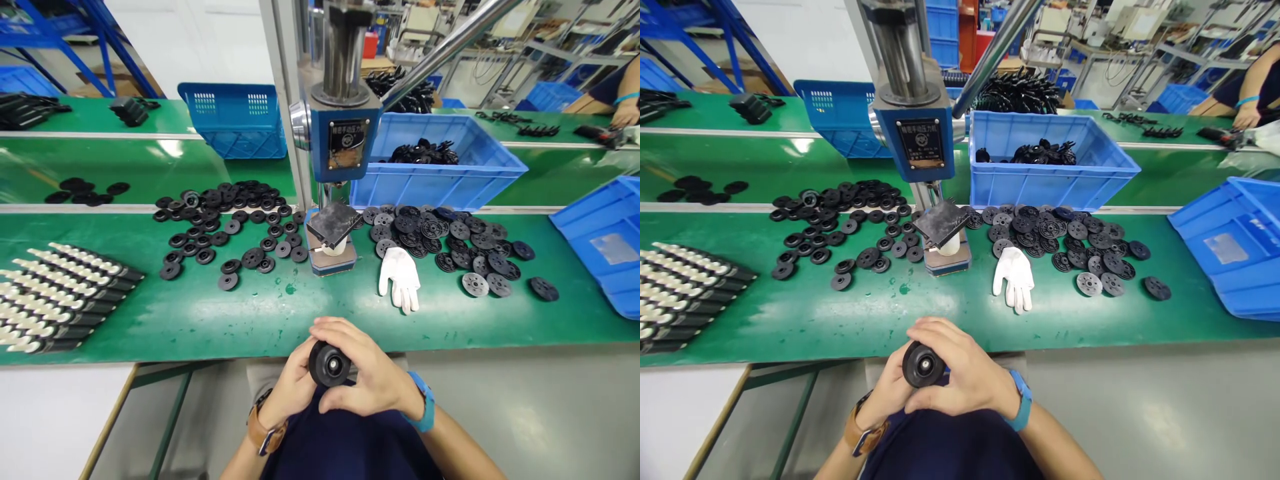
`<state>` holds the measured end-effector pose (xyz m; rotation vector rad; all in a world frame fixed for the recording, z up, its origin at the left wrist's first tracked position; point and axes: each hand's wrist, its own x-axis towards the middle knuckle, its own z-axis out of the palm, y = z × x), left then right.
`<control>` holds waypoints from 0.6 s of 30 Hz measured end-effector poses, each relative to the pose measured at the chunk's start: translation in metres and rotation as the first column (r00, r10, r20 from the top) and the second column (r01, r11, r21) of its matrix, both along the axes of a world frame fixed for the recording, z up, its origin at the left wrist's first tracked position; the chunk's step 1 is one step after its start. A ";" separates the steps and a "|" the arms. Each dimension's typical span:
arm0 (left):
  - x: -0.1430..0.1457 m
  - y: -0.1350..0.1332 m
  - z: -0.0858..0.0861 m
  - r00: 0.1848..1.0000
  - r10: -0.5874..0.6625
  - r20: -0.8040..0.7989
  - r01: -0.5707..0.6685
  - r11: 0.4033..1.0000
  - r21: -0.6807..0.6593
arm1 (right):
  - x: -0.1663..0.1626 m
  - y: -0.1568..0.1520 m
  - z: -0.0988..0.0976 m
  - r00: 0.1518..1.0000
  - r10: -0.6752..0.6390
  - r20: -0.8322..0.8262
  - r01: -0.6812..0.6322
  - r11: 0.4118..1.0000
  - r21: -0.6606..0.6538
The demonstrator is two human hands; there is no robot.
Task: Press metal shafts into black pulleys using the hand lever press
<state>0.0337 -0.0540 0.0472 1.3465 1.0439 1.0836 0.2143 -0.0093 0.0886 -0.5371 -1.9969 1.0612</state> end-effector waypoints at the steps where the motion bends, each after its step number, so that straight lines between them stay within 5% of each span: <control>1: 0.000 0.000 0.001 1.000 0.001 -0.003 -0.001 1.000 -0.001 | 0.000 -0.001 -0.001 1.000 -0.006 -0.001 0.006 1.000 0.000; 14: 0.002 0.000 -0.003 0.995 0.074 0.071 -0.067 0.993 -0.101 | 0.001 -0.002 0.000 0.999 -0.022 -0.035 0.019 0.996 -0.087; 18: -0.004 0.013 0.000 0.968 0.159 0.197 -0.124 0.976 -0.177 | 0.004 0.004 -0.001 0.986 -0.152 -0.066 0.139 0.976 -0.166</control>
